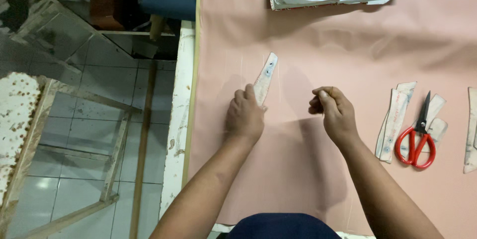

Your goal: The person places several cardboard pattern pieces on a large sheet of pink fabric, then uses a small yellow marking tool to trace the outlines of the patterns onto the fabric. The person repeats this process for multiple pattern pieces, creating a series of marked outlines on the fabric.

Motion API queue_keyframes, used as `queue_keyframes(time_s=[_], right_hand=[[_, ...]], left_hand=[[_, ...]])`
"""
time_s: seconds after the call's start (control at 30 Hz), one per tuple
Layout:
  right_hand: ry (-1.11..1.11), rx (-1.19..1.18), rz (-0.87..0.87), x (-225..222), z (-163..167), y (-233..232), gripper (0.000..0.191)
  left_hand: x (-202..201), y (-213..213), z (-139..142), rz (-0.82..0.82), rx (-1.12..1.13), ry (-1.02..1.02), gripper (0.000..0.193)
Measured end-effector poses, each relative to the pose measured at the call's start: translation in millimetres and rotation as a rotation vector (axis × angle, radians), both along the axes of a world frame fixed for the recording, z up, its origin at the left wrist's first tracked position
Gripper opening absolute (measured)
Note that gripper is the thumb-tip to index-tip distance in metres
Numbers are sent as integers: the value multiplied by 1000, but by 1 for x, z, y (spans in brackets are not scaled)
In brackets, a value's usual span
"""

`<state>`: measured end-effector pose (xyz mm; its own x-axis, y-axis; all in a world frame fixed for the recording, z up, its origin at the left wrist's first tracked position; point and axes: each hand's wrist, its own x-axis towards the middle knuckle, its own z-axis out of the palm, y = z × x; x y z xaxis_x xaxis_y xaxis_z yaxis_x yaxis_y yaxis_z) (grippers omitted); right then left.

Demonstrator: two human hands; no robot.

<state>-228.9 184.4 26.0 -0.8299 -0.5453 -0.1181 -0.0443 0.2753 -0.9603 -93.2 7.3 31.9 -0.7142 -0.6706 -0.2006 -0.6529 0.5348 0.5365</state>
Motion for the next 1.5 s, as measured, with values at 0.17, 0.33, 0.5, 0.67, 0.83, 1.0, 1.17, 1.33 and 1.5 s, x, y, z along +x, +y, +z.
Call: queue_keyframes(time_s=[0.17,0.33,0.5,0.67,0.83,1.0,1.17,1.33,1.5], right_hand=[[-262,59,-78,24,-5,34,29],[-595,-114,-151,18,-10,46,40],[-669,-13,65,10,-8,38,25],[-637,68,-6,15,-2,10,22],[-417,159,-31,13,6,-9,21],[-194,264,-86,0,3,-25,27],[50,456,-13,2,-7,-22,32],[301,554,124,7,-8,-3,45],[352,592,145,10,-8,-2,50]], left_hand=[[4,-13,-5,93,50,105,49],[-2,-1,2,-146,1,442,4],[-14,2,3,-394,-175,597,4],[-19,1,-14,-373,-170,650,15],[-28,0,-33,-353,-309,515,43],[-27,-7,-41,-418,-105,241,67],[-23,-11,-38,-446,-48,207,70],[-22,-9,-33,-432,-55,219,66],[-22,-8,-30,-427,-51,202,62]])
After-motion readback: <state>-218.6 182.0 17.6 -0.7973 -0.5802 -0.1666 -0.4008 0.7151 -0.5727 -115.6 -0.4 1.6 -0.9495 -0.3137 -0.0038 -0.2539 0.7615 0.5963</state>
